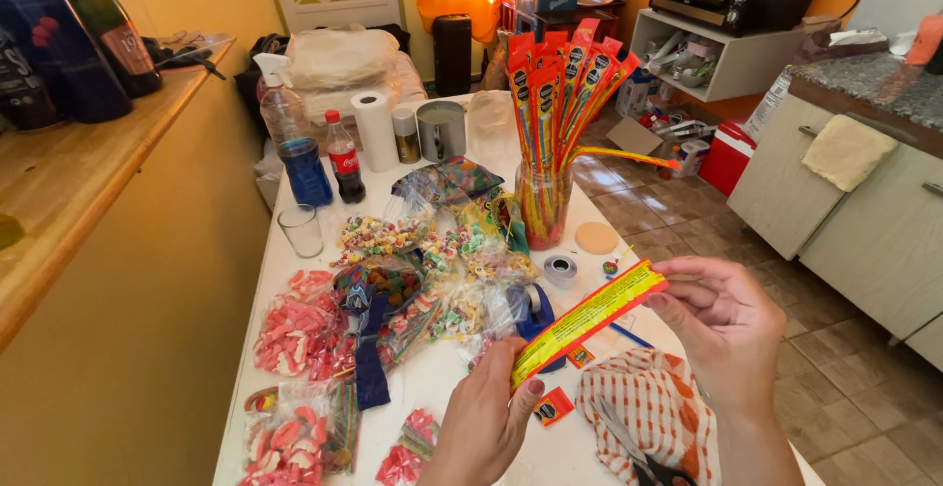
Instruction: Cutting candy sticks into smaller pieces and placing them into small plastic bags for packaging.
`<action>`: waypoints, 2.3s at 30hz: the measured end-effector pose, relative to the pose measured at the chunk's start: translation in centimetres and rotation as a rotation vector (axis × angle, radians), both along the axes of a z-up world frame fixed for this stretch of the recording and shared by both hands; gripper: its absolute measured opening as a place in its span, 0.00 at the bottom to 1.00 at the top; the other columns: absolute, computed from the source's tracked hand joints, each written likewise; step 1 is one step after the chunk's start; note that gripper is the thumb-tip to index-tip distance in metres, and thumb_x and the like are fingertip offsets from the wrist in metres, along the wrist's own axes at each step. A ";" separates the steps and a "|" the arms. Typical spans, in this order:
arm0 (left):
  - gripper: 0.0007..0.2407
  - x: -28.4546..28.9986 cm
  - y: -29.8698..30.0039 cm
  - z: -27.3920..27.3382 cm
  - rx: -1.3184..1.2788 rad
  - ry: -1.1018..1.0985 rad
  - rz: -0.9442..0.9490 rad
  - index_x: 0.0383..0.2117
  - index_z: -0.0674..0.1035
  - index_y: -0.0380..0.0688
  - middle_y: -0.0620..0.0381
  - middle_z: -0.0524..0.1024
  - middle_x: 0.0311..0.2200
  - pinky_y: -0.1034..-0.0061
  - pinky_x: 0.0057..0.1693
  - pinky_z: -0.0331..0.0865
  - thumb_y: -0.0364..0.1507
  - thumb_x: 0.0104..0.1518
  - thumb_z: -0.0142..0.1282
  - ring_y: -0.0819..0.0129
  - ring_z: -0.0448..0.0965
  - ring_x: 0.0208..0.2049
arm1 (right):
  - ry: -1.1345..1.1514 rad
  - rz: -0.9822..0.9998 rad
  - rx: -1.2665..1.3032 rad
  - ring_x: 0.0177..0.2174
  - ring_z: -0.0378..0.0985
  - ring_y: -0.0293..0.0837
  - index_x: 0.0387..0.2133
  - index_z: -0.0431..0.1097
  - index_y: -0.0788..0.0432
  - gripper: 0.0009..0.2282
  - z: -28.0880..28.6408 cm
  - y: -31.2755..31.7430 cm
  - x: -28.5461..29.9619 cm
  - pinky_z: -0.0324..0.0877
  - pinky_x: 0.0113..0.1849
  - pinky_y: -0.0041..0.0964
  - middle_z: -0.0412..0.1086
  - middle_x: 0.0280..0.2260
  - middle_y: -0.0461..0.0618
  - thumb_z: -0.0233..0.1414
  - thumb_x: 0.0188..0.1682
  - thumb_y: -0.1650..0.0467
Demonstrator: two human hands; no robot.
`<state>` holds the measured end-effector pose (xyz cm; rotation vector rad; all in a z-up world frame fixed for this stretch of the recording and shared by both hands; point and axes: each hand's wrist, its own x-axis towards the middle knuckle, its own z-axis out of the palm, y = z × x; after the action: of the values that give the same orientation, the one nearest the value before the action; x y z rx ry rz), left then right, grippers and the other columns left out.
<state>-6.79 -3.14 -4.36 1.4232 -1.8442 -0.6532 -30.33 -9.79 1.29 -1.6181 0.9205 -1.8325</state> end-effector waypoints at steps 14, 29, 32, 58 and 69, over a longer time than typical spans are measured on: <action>0.25 1.1 0.3 0.6 -0.041 -0.057 -0.041 0.51 0.68 0.50 0.48 0.76 0.38 0.53 0.39 0.67 0.53 0.64 0.24 0.42 0.77 0.36 | 0.154 0.109 -0.058 0.24 0.84 0.53 0.45 0.68 0.68 0.10 -0.7 -1.7 -2.0 0.82 0.29 0.37 0.76 0.37 0.60 0.46 0.57 0.72; 0.19 2.9 0.3 1.1 -0.525 -0.484 -0.107 0.65 0.70 0.60 0.48 0.72 0.40 0.54 0.37 0.73 0.37 0.66 0.50 0.48 0.77 0.33 | 0.137 0.361 0.186 0.24 0.87 0.53 0.38 0.76 0.67 0.10 -2.5 -3.1 -4.6 0.85 0.24 0.39 0.83 0.32 0.65 0.60 0.44 0.75; 0.19 2.9 0.4 1.4 -0.530 -0.488 -0.123 0.64 0.71 0.61 0.42 0.71 0.43 0.53 0.37 0.73 0.34 0.66 0.52 0.44 0.77 0.35 | 0.224 0.267 0.116 0.36 0.86 0.46 0.41 0.77 0.65 0.11 -2.8 -3.0 -4.5 0.82 0.33 0.33 0.83 0.35 0.59 0.59 0.44 0.75; 0.27 3.3 0.2 12.6 -0.358 -1.177 -0.080 0.60 0.67 0.45 0.46 0.76 0.39 0.58 0.45 0.77 0.20 0.51 0.63 0.54 0.80 0.38 | -0.606 0.172 0.493 0.38 0.79 0.44 0.39 0.69 0.64 0.09 -12.8 -3.5 -0.9 0.77 0.39 0.29 0.75 0.38 0.58 0.57 0.46 0.80; 0.13 6.3 5.3 19.9 -0.354 -0.969 -0.118 0.52 0.68 0.51 0.53 0.68 0.33 0.54 0.37 0.70 0.36 0.65 0.54 0.51 0.75 0.33 | -0.667 0.231 0.513 0.36 0.77 0.42 0.46 0.68 0.64 0.13 -14.3 -2.5 -2.4 0.74 0.40 0.27 0.73 0.38 0.55 0.56 0.48 0.78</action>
<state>-0.49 2.20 15.52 1.5014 -2.6003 0.4141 -32.76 -12.32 -12.98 -0.6948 0.7622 -1.6259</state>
